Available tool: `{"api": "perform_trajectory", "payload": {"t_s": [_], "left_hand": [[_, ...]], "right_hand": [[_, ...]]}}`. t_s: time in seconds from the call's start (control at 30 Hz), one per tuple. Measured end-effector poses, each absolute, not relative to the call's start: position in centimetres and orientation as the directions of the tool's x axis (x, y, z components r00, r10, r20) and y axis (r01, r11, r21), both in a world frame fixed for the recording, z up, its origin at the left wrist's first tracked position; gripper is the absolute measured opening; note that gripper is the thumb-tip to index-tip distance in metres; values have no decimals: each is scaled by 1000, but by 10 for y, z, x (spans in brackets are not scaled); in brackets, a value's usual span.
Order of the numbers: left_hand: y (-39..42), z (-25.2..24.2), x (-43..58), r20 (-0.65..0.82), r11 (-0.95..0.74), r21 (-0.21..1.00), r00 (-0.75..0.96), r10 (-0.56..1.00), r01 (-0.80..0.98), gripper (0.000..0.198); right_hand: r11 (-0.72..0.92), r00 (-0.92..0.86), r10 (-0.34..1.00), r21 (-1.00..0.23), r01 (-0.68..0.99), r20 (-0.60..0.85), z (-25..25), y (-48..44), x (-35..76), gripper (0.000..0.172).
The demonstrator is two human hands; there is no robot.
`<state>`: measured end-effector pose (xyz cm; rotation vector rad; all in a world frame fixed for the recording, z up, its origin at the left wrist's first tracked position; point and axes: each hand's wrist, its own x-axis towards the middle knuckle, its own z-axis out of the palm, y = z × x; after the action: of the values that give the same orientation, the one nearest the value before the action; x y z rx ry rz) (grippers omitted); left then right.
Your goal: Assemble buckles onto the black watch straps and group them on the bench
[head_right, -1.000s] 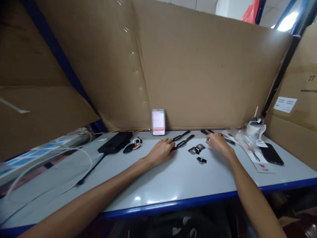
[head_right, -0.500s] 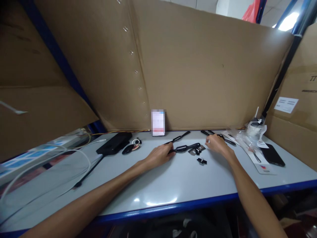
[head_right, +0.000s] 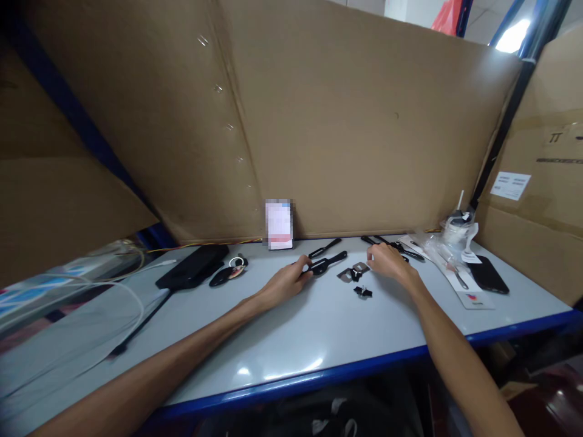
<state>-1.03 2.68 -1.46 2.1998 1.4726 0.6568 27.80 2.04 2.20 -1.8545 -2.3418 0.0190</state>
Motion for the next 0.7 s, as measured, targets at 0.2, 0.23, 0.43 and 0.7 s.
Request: {"api": "perform_trajectory", "payload": {"t_s": [0.2, 0.23, 0.43, 0.7], "left_hand": [[14, -7, -1, -97, 125, 991, 383, 919, -49, 26], [11, -6, 0, -103, 183, 970, 411, 906, -160, 24], [-2, -1, 8, -198, 348, 878, 412, 889, -328, 13], [-6, -6, 16, -106, 220, 948, 419, 902, -232, 13]], "right_hand": [[313, -299, 947, -134, 940, 115, 14, 23, 274, 32], [338, -325, 939, -140, 931, 109, 13, 24, 274, 36], [444, -431, 896, -201, 873, 106, 7, 31, 276, 46], [308, -326, 945, -352, 884, 10, 4, 37, 284, 31]]}}
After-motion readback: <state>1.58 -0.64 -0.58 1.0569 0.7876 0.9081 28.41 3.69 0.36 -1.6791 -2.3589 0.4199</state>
